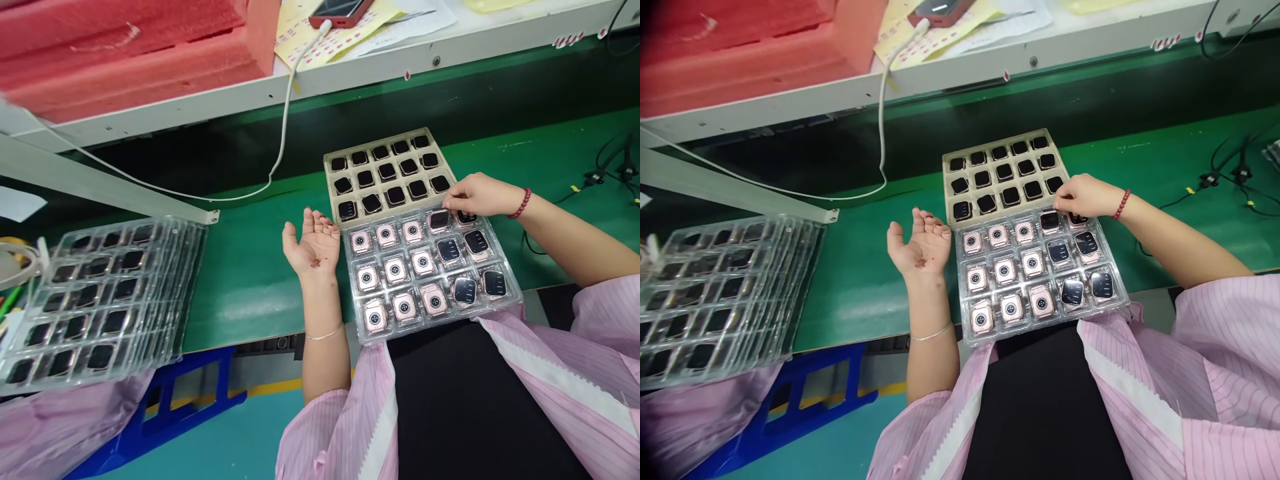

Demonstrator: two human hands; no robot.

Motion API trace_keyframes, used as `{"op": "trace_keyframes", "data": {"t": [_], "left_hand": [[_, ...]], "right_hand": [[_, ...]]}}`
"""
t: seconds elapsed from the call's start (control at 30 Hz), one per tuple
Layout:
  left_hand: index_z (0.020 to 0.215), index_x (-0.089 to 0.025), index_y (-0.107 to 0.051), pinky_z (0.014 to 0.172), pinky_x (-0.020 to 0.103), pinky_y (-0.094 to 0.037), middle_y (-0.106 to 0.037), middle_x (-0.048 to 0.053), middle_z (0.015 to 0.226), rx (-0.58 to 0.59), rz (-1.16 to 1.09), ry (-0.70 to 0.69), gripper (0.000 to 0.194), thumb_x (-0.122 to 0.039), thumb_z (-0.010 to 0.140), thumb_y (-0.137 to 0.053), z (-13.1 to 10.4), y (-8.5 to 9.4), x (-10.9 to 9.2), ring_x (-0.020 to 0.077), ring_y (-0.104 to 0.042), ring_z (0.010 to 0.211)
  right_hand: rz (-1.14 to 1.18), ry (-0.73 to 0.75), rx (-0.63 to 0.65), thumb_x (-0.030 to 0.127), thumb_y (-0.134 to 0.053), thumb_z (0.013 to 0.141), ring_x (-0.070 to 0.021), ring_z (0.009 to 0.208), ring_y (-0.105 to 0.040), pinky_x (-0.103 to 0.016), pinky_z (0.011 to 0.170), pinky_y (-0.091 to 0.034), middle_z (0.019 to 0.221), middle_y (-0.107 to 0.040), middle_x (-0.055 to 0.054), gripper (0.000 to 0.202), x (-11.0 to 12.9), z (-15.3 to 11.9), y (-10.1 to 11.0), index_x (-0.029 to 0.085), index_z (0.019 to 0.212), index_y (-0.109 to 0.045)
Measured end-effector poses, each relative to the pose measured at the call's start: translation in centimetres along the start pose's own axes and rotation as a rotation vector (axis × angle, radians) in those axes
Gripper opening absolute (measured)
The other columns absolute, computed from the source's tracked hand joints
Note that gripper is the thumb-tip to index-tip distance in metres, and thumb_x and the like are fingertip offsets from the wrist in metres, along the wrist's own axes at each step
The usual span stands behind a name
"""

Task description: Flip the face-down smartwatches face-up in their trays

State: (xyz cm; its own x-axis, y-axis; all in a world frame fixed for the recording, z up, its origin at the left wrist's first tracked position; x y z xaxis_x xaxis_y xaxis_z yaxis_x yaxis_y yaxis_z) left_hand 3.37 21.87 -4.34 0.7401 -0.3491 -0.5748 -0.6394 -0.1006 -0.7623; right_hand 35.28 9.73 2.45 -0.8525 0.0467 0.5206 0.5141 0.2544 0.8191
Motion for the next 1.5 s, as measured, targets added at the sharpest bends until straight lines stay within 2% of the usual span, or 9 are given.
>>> {"op": "trace_keyframes", "data": {"t": [0.17, 0.37, 0.6, 0.73, 0.87, 1.03, 1.2, 1.33, 1.5], "left_hand": [[0.093, -0.017, -0.068, 0.069, 0.023, -0.051, -0.071, 0.007, 0.084, 0.009, -0.028, 0.006, 0.046, -0.054, 0.097, -0.040, 0.1, 0.1, 0.2, 0.0119, -0.066, 0.072], [0.092, -0.019, -0.069, 0.070, 0.023, -0.052, -0.071, 0.006, 0.084, 0.017, -0.007, 0.004, 0.046, -0.055, 0.097, -0.041, 0.1, 0.0, 0.1, 0.0120, -0.066, 0.072], [0.091, -0.017, -0.069, 0.068, 0.022, -0.051, -0.071, 0.006, 0.082, -0.015, -0.052, 0.024, 0.049, -0.055, 0.098, -0.037, -0.2, -0.3, 0.1, 0.0114, -0.066, 0.071], [0.091, -0.018, -0.069, 0.069, 0.023, -0.052, -0.071, 0.006, 0.082, 0.007, 0.007, -0.007, 0.047, -0.055, 0.097, -0.041, 0.0, -0.1, 0.1, 0.0122, -0.066, 0.072], [0.092, -0.018, -0.068, 0.071, 0.024, -0.052, -0.071, 0.006, 0.083, 0.036, 0.017, -0.021, 0.044, -0.055, 0.096, -0.044, 0.2, 0.2, 0.1, 0.0123, -0.066, 0.072], [0.093, -0.019, -0.068, 0.071, 0.024, -0.052, -0.071, 0.006, 0.084, 0.040, 0.013, -0.018, 0.043, -0.054, 0.096, -0.044, 0.2, 0.1, 0.1, 0.0127, -0.066, 0.074], [0.092, -0.017, -0.068, 0.068, 0.023, -0.051, -0.070, 0.007, 0.084, 0.003, -0.029, 0.009, 0.047, -0.052, 0.099, -0.038, -0.1, -0.2, 0.2, 0.0124, -0.066, 0.072], [0.093, -0.018, -0.069, 0.069, 0.024, -0.052, -0.071, 0.007, 0.085, 0.039, -0.020, 0.015, 0.046, -0.053, 0.099, -0.040, 0.0, -0.2, 0.2, 0.0125, -0.066, 0.073], [0.094, -0.016, -0.069, 0.071, 0.026, -0.054, -0.072, 0.008, 0.085, 0.039, -0.054, 0.017, 0.045, -0.049, 0.100, -0.040, 0.2, -0.1, 0.3, 0.0136, -0.066, 0.074]], "right_hand": [[0.100, -0.019, 0.107, 0.049, -0.061, 0.089, -0.0205, 0.057, -0.067, -0.033, 0.057, -0.052, 0.069, -0.073, -0.004, 0.034, -0.5, 0.4, 0.2, 0.023, 0.072, -0.075], [0.132, 0.030, 0.145, 0.057, -0.067, 0.085, -0.0207, 0.055, -0.066, -0.034, 0.054, -0.053, 0.068, -0.073, -0.005, 0.037, -0.4, 0.7, 0.3, 0.023, 0.075, -0.077], [0.011, 0.025, 0.153, 0.045, -0.061, 0.089, -0.0206, 0.059, -0.067, -0.033, 0.059, -0.050, 0.071, -0.074, -0.004, 0.029, 0.2, 0.4, 0.5, 0.023, 0.076, -0.076], [-0.184, 0.082, 0.000, 0.025, -0.058, 0.088, -0.0226, 0.069, -0.067, -0.034, 0.066, -0.046, 0.074, -0.073, -0.005, 0.018, 1.5, 0.2, 0.3, 0.020, 0.075, -0.071], [-0.289, 0.220, -0.205, 0.013, -0.053, 0.089, -0.0242, 0.085, -0.067, -0.034, 0.074, -0.046, 0.092, -0.074, -0.010, 0.017, 4.9, -0.4, -1.7, 0.016, 0.085, -0.070], [-0.407, 0.232, -0.130, 0.013, -0.051, 0.094, -0.0236, 0.076, -0.065, -0.032, 0.061, -0.039, 0.095, -0.072, -0.013, 0.019, 7.7, -0.5, -4.6, 0.013, 0.088, -0.069], [-0.186, 0.273, -0.143, 0.017, -0.054, 0.094, -0.0204, 0.074, -0.066, -0.030, 0.066, -0.042, 0.081, -0.073, -0.006, 0.020, 8.1, -0.7, -2.6, 0.016, 0.081, -0.069], [-0.149, 0.169, -0.123, 0.023, -0.054, 0.096, -0.0187, 0.066, -0.064, -0.030, 0.065, -0.042, 0.068, -0.071, -0.002, 0.024, 6.5, 0.5, -2.3, 0.018, 0.078, -0.069], [-0.375, 0.138, -0.211, 0.024, -0.050, 0.098, -0.0261, 0.086, -0.068, -0.033, 0.065, -0.043, 0.092, -0.076, -0.008, 0.025, 6.2, 0.0, -2.4, 0.018, 0.087, -0.072]]}}
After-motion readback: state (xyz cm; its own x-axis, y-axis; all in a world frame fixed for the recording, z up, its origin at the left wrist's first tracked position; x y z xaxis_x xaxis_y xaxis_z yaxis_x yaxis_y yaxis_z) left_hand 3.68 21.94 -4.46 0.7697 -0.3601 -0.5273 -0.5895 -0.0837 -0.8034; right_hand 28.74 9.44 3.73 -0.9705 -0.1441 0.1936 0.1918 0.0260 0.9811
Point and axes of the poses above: each hand's wrist, its own z-axis towards the middle knuckle, its own y-axis out of the back of the hand, x = y × z, the point moved 5 cm from there along z, towards the middle knuckle
